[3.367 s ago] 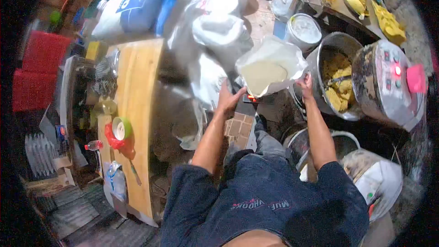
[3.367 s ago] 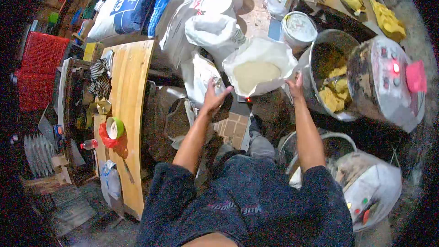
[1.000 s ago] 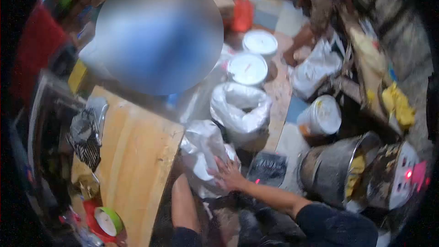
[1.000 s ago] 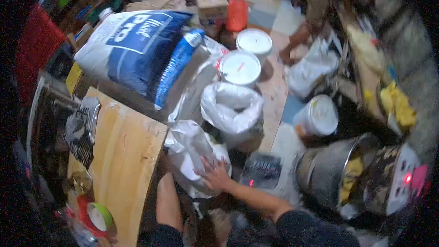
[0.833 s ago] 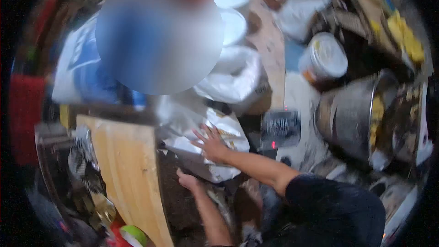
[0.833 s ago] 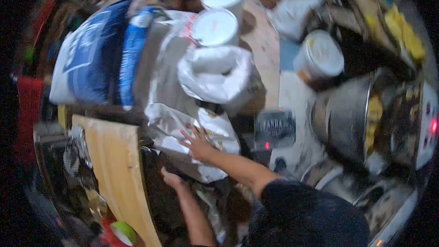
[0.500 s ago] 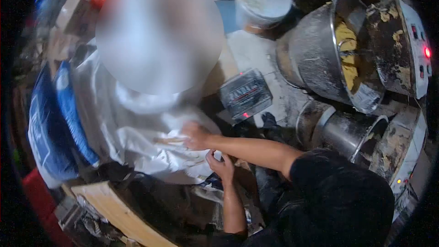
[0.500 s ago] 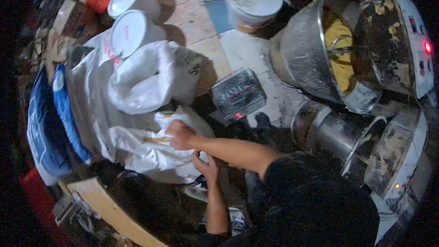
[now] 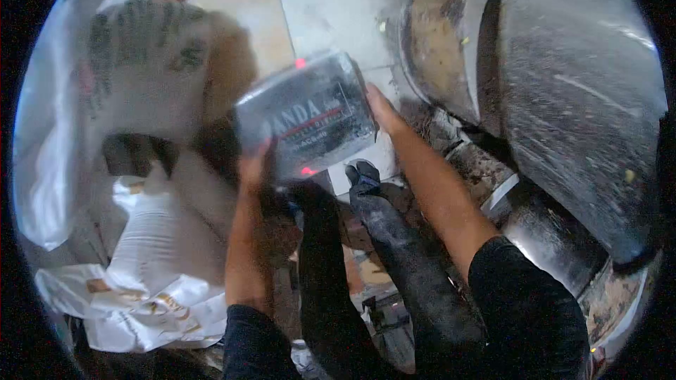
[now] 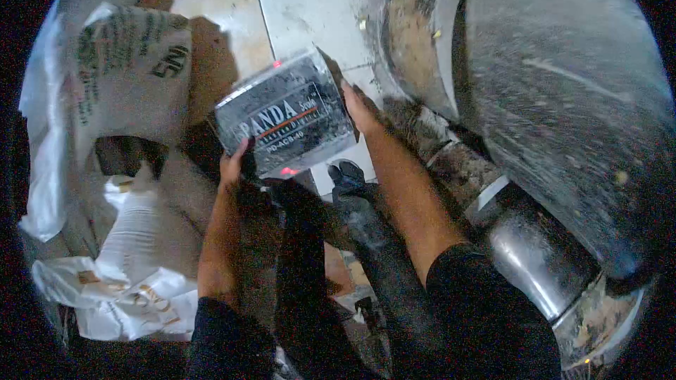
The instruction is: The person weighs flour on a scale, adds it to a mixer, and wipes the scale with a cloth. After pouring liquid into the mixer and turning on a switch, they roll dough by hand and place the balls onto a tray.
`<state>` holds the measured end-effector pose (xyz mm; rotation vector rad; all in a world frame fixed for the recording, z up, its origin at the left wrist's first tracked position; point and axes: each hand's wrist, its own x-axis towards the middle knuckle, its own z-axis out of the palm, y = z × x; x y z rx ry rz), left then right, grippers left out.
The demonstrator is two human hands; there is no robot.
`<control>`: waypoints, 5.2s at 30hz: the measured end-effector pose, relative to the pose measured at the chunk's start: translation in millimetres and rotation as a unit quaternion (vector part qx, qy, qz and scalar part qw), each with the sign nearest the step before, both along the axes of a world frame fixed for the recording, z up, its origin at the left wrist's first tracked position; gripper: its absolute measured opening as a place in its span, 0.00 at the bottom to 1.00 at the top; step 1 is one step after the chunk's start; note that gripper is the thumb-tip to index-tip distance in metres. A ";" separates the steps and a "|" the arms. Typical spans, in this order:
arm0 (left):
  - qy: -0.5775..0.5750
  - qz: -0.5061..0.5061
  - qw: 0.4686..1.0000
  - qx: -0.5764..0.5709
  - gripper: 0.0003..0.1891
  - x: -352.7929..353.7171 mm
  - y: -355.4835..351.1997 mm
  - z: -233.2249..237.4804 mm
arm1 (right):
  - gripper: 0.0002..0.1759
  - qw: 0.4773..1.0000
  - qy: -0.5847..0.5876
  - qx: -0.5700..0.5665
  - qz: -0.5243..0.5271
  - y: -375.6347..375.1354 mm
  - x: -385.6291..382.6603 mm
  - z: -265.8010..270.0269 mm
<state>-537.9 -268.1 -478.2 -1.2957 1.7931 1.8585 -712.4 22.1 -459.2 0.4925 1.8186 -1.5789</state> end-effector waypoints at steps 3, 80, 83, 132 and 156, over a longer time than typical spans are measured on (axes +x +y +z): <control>0.088 0.047 0.994 0.054 0.31 10.6 6.6 -39.9 | 0.38 0.975 0.005 0.223 0.019 -8.1 -2.0 -36.9; -0.301 0.580 0.542 -0.528 0.26 358.0 -263.1 759.7 | 0.12 0.891 0.198 0.247 0.326 195.4 -273.3 396.0; -0.365 0.513 0.602 -0.492 0.35 386.4 -294.3 700.6 | 0.09 0.856 0.080 0.366 0.357 204.7 -207.3 415.5; -0.052 0.090 0.756 -0.646 0.14 341.9 -43.1 815.0 | 0.15 0.824 0.084 0.195 0.525 19.9 -206.2 407.8; -0.422 0.384 0.650 -0.502 0.12 542.3 257.7 787.7 | 0.17 0.768 0.028 0.139 0.625 -52.3 -176.2 359.7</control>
